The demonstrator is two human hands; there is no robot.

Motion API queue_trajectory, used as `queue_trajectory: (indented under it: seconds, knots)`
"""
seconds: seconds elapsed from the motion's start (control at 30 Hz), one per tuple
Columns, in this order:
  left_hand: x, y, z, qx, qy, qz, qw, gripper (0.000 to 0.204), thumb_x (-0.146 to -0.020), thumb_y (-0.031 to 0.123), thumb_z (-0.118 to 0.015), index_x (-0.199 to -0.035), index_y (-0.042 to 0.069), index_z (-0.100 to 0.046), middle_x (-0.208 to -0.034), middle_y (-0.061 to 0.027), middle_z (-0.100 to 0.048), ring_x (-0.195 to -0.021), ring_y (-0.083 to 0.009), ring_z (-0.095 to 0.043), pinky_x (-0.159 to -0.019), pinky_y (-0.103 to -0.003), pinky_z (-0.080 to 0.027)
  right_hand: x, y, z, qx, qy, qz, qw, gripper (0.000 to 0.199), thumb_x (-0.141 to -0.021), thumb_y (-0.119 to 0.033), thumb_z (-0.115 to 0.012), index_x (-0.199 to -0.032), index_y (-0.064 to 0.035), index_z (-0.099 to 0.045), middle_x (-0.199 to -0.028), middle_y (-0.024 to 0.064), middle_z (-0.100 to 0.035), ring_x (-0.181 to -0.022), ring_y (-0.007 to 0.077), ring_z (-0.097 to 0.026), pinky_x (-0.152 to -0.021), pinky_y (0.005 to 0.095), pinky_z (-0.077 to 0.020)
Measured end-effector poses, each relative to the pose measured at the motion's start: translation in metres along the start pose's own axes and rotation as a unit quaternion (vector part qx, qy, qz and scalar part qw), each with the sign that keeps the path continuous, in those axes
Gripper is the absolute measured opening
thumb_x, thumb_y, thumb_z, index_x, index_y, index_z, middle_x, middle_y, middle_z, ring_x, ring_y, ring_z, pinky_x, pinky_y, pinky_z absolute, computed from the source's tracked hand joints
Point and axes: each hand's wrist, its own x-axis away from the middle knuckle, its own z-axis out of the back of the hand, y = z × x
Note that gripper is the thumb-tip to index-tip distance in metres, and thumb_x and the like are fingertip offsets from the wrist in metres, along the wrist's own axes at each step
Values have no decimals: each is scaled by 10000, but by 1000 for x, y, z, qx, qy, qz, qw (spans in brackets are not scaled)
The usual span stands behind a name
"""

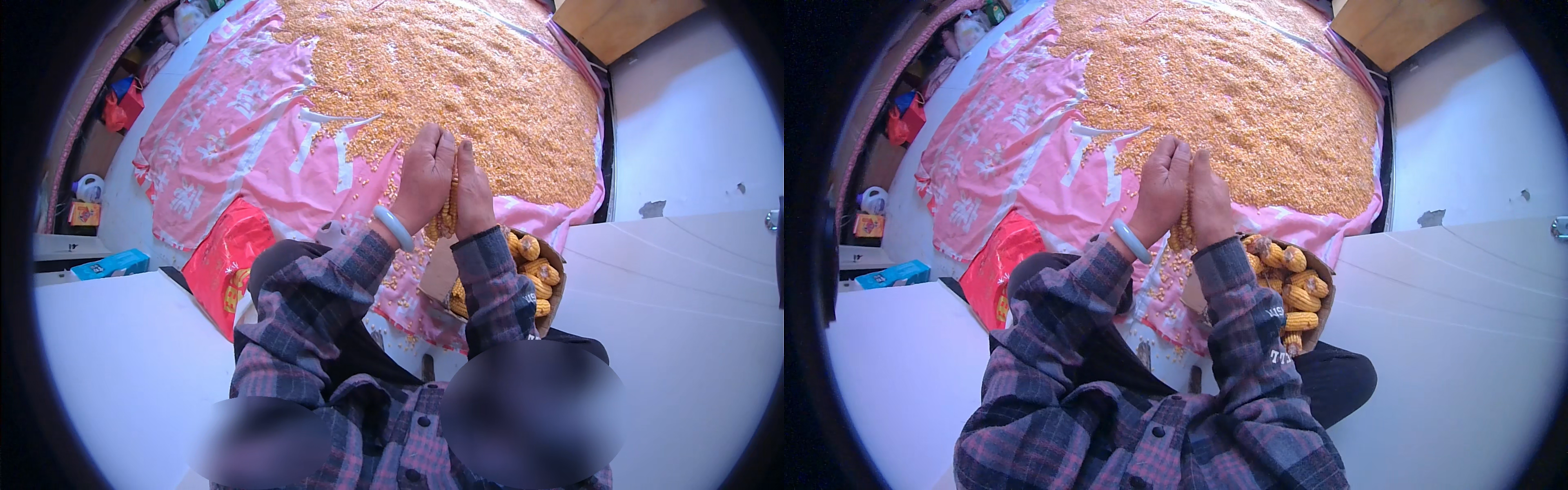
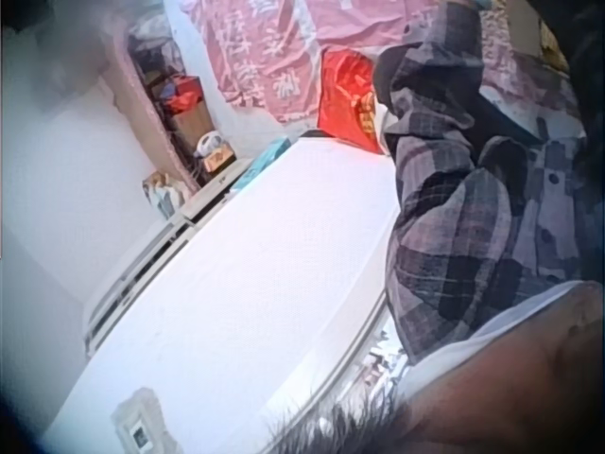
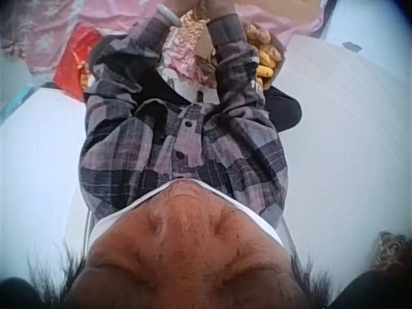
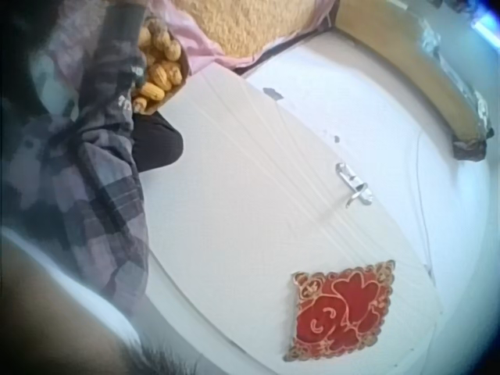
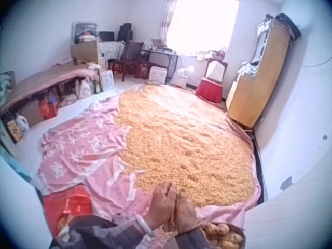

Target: The person sits cross-legged and shucks corn cobs one by one. They use a knife to loosen kernels and then pull the kernels off by hand, dropping them onto a large pink sack. The cobs are taken from a cardboard box and the shucked cobs are placed back into the box.

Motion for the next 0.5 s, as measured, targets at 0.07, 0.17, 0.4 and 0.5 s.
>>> queue_trajectory:
  seconds: [0.07, 0.17, 0.4, 0.5]
  knots:
    - [0, 0, -2, 0, -12, 5, 1000, 254, -937, 209, -444, -779, 11, -418, -660, -167, -449, -596, -270, -432, -565, -383, -361, -8, 13, 9, 12, -6, 23, 1000, 503, -956, -432, -366, -892, 7, -601, -791, 33, -595, -704, 110, -524, -627, 270, -433]
    - [0, -5, -4, 46, -18, 45, 998, 251, -938, 208, -441, -782, 14, -419, -654, -174, -449, -590, -284, -439, -558, -384, -362, -14, 21, 17, -3, -35, 10, 999, 501, -960, -447, -352, -958, -8, -592, -846, 47, -605, -774, 92, -559, -686, 231, -458]
    - [-4, 0, -3, 186, -2, 119, 975, 276, -950, 228, -432, -758, 29, -439, -621, -26, -447, -602, -98, -429, -532, -312, -360, -2, 12, 14, -65, -58, -8, 996, 363, -970, -336, -400, -969, -17, -574, -847, 34, -595, -742, 87, -563, -664, 232, -469]
    - [-12, -2, 7, 156, 36, 102, 982, 273, -952, 224, -428, -752, 41, -460, -644, 27, -438, -632, -43, -405, -531, -261, -353, 8, 14, 12, -77, -66, -10, 995, 352, -971, -331, -402, -980, -20, -568, -853, 35, -595, -752, 88, -565, -666, 229, -468]
